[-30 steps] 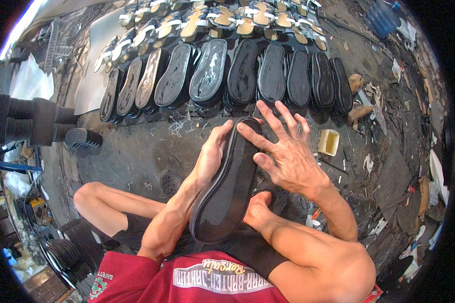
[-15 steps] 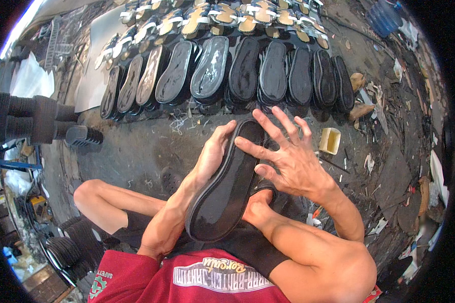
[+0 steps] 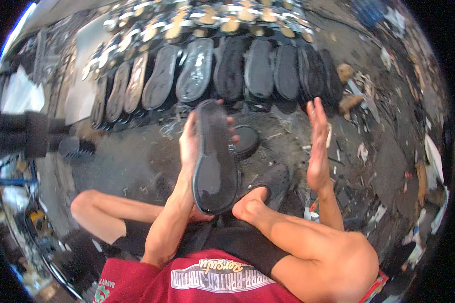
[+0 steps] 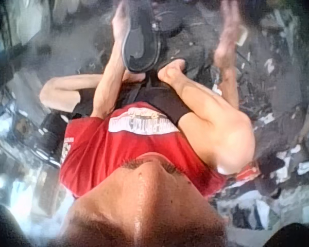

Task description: The person sits on the floor and repeatedly wipes the surface of black shoe insoles using a small yellow sponge. The person handles the insoles one at a time, rubbing the sponge across the top surface and then placing them back in a row.

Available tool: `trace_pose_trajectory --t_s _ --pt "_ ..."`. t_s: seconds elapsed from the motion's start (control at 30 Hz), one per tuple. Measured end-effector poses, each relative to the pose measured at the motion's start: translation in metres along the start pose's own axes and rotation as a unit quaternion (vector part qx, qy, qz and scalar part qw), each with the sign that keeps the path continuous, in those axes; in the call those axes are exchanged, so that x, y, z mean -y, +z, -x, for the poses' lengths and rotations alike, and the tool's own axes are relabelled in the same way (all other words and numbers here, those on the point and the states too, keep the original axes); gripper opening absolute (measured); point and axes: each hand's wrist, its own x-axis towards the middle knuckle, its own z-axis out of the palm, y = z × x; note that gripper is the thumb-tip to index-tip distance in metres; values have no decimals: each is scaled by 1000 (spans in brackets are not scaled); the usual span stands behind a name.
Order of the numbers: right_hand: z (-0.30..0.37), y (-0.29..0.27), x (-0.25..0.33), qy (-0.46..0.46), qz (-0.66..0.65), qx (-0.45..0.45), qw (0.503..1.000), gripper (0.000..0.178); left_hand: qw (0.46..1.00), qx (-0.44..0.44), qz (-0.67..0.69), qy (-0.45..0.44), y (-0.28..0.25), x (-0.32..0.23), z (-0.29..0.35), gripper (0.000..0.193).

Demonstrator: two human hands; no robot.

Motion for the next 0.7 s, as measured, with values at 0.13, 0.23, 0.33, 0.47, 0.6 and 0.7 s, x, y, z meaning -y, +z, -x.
trace_pose_trajectory --t_s 0.13,0.23,0.33,0.47,0.6,0.7 --pt "61 -40 -134 275 157 -129 940 71 968 -129 127 -174 -33 45 49 88" --pt "99 -42 -189 351 272 -47 895 68 969 -140 124 -160 -26 48 59 77" --pt "96 -31 -198 248 329 -74 908 57 985 -94 81 -119 -20 34 53 66" --pt "116 -26 -235 191 421 -51 885 51 992 -109 32 -63 1 28 37 65" --pt "106 -32 -188 200 295 -203 912 49 997 -66 34 -7 -1 21 43 70" --pt "142 -27 -190 274 320 -127 898 49 992 -47 108 -47 -1 42 38 71"
